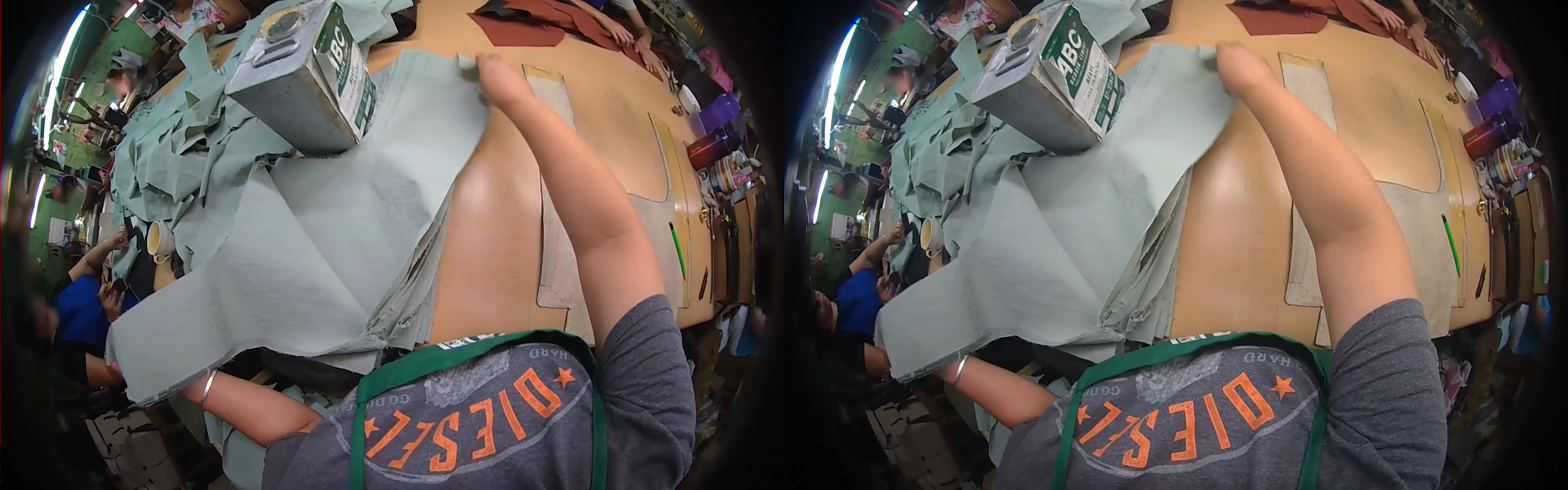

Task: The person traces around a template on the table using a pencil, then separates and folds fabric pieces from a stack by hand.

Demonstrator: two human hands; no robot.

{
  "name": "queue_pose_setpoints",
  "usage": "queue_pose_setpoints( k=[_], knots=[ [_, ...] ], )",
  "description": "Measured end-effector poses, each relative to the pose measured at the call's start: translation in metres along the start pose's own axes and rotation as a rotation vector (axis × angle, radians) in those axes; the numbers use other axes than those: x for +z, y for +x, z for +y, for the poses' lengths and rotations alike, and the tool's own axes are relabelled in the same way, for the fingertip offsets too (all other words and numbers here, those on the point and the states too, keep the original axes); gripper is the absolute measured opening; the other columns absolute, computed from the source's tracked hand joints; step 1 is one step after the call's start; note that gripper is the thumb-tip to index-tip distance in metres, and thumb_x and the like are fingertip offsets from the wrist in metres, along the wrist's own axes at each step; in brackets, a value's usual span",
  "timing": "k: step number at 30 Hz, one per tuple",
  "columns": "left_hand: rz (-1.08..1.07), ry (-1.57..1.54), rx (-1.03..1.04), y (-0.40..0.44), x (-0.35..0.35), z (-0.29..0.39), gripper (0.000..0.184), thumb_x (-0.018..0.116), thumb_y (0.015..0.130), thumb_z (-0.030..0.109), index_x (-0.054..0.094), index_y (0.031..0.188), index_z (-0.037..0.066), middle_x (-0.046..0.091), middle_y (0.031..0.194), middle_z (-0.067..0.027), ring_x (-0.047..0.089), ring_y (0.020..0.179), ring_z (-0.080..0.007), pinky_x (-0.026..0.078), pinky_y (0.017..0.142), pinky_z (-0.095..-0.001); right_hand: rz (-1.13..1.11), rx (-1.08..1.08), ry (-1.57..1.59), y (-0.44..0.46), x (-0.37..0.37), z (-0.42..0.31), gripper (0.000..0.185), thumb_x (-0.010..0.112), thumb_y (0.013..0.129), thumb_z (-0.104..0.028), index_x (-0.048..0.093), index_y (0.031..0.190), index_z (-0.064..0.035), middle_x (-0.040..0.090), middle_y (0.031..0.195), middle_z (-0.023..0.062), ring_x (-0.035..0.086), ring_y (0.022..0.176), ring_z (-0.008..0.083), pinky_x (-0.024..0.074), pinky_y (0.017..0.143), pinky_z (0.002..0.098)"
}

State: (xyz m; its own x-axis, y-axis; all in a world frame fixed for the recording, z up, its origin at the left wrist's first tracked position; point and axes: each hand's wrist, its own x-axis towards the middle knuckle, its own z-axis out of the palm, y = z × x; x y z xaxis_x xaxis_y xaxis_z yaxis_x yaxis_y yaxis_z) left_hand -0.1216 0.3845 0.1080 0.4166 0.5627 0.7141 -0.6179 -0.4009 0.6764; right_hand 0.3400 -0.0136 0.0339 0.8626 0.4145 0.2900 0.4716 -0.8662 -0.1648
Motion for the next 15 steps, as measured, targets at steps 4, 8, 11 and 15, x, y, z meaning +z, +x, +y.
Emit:
queue_pose_setpoints(
  k=[4, 8, 11, 15],
  knots=[
    [-0.426, -0.776, -0.401, 0.006, 0.051, 0.020, 0.059, 0.037, 0.085, 0.045, 0.033, 0.126, 0.004, 0.037, 0.127, -0.0147, 0.034, 0.119, -0.0279, 0.022, 0.101, -0.0464, 0.294, -0.084, 0.191, 0.029, -0.020, -0.013, 0.028, 0.049, 0.074, -0.007, 0.050, 0.102, -0.0029, 0.053, 0.097, 0.0207, 0.052, 0.091, 0.0360, 0.0420, 0.079, 0.0398],
    [-0.299, -0.661, -0.332, 0.007, 0.060, 0.022, 0.056, 0.037, 0.085, 0.042, 0.036, 0.124, 0.002, 0.039, 0.124, -0.0154, 0.037, 0.115, -0.0285, 0.025, 0.098, -0.0458, 0.333, -0.097, 0.362, 0.005, -0.065, -0.064, 0.040, 0.045, 0.074, -0.001, 0.044, 0.114, -0.0015, 0.044, 0.114, 0.0229, 0.045, 0.105, 0.0355, 0.0358, 0.091, 0.0371],
    [-0.227, -0.530, -0.281, 0.010, 0.068, 0.019, 0.054, 0.037, 0.085, 0.040, 0.037, 0.122, 0.001, 0.041, 0.122, -0.0160, 0.039, 0.112, -0.0290, 0.028, 0.096, -0.0452, 0.302, -0.379, 0.648, -0.067, -0.061, -0.120, 0.026, 0.060, 0.077, -0.024, 0.057, 0.097, -0.0073, 0.058, 0.094, 0.0118, 0.055, 0.087, 0.0303, 0.0438, 0.077, 0.0348],
    [-0.076, -0.222, -0.172, 0.022, 0.081, 0.008, 0.051, 0.037, 0.085, 0.037, 0.040, 0.119, 0.000, 0.044, 0.119, -0.0168, 0.043, 0.109, -0.0296, 0.031, 0.094, -0.0446, -0.707, -0.802, 0.851, -0.185, -0.062, -0.176, 0.053, 0.055, 0.076, -0.047, 0.055, 0.093, 0.0024, 0.056, 0.088, 0.0198, 0.053, 0.088, 0.0355, 0.0427, 0.075, 0.0394]
  ],
)
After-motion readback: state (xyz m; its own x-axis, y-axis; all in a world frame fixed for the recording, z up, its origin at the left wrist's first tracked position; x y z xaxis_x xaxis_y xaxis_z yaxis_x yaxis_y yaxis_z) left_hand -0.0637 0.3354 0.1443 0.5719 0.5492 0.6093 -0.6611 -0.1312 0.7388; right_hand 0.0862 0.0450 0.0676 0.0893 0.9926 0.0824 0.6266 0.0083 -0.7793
